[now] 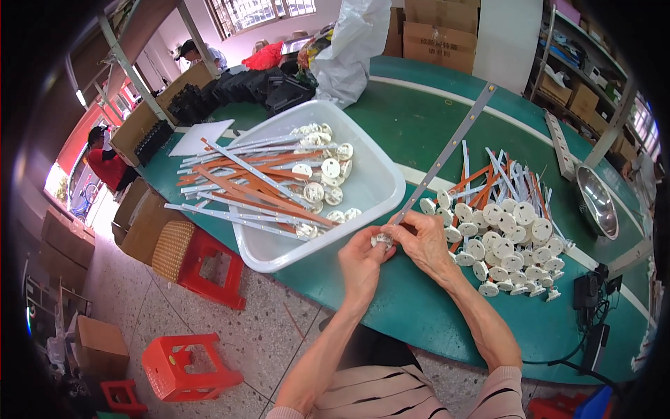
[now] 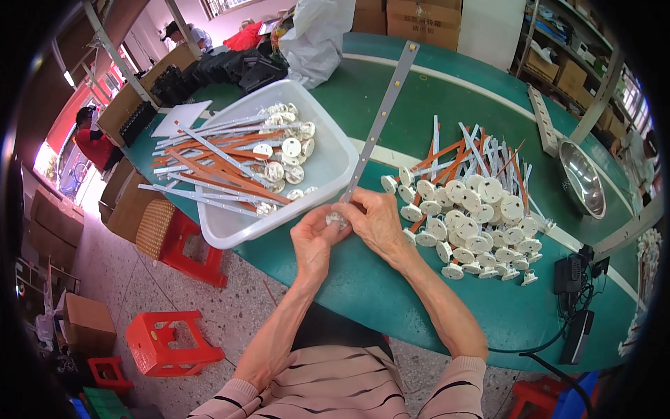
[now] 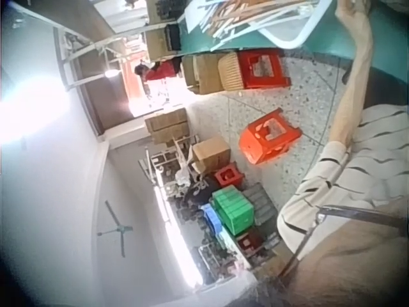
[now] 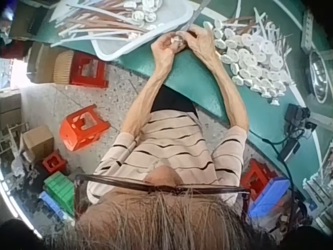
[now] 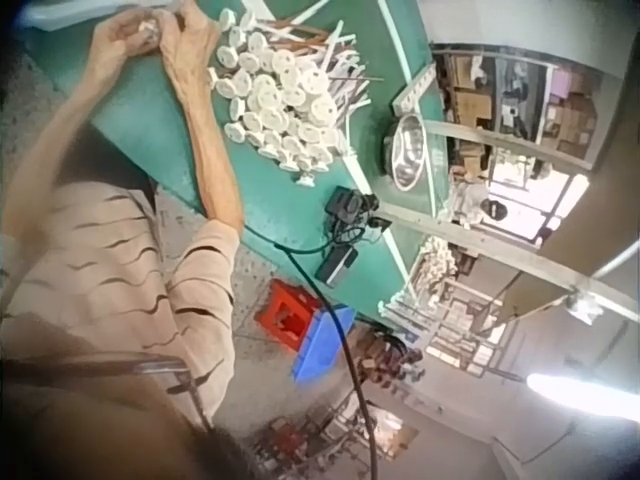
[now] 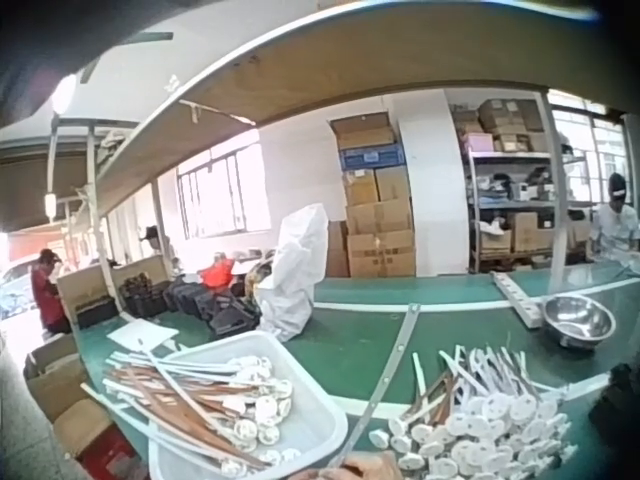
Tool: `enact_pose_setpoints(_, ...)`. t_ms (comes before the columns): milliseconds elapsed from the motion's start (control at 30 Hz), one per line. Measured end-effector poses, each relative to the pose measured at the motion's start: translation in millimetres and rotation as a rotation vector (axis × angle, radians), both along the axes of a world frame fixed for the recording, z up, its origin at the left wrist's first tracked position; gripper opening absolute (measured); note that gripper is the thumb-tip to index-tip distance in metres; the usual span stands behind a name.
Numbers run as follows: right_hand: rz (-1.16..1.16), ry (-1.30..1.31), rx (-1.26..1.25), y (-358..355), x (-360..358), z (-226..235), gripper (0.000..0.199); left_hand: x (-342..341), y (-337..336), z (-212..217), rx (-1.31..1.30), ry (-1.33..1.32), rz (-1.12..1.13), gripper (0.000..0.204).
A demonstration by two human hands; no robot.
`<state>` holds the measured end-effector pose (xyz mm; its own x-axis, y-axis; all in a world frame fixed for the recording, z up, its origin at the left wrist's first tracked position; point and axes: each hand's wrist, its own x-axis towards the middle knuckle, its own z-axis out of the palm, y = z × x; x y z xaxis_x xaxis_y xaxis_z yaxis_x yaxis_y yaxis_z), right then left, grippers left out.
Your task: The person assembles LED light strips by attaching plastic round bases to the ends of the strips using tweezers.
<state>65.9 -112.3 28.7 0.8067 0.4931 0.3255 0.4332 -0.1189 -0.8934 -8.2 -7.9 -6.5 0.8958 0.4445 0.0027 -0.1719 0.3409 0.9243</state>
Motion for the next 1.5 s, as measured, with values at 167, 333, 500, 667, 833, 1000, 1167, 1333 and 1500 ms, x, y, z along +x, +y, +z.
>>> enact_pose_setpoints(167,0.000,0.019,0.027,1,0,-6,0.012,2,1,-5,0.007,0.022,0.001,0.027)
enact_pose_setpoints(333,-0.025,-0.082,0.052,5,0,-10,0.010,1,1,-1,0.007,-0.021,0.014,0.022)
enact_pose_setpoints(500,-0.016,-0.036,0.073,6,2,-14,0.009,4,2,-2,0.014,0.025,0.008,0.026)
enact_pose_setpoints(667,-0.014,0.029,0.052,7,4,-17,0.010,4,4,-4,0.015,0.019,0.018,0.025)
enact_pose_setpoints(833,-0.016,0.075,0.082,6,3,-17,0.009,4,2,-5,0.013,0.013,0.026,0.023)
enact_pose_setpoints(1000,-0.039,0.117,0.118,6,2,-19,0.009,4,3,-7,-0.007,0.011,0.038,0.022)
enact_pose_setpoints(1167,-0.083,0.136,0.119,8,0,-21,0.009,3,3,-4,0.011,0.018,0.034,0.024)
enact_pose_setpoints(1333,-0.055,0.026,0.120,8,0,-22,0.009,5,3,-5,0.020,0.036,0.052,0.022)
enact_pose_setpoints(1500,-0.047,-0.010,0.113,9,1,-22,0.008,5,2,-6,0.022,0.030,0.048,0.022)
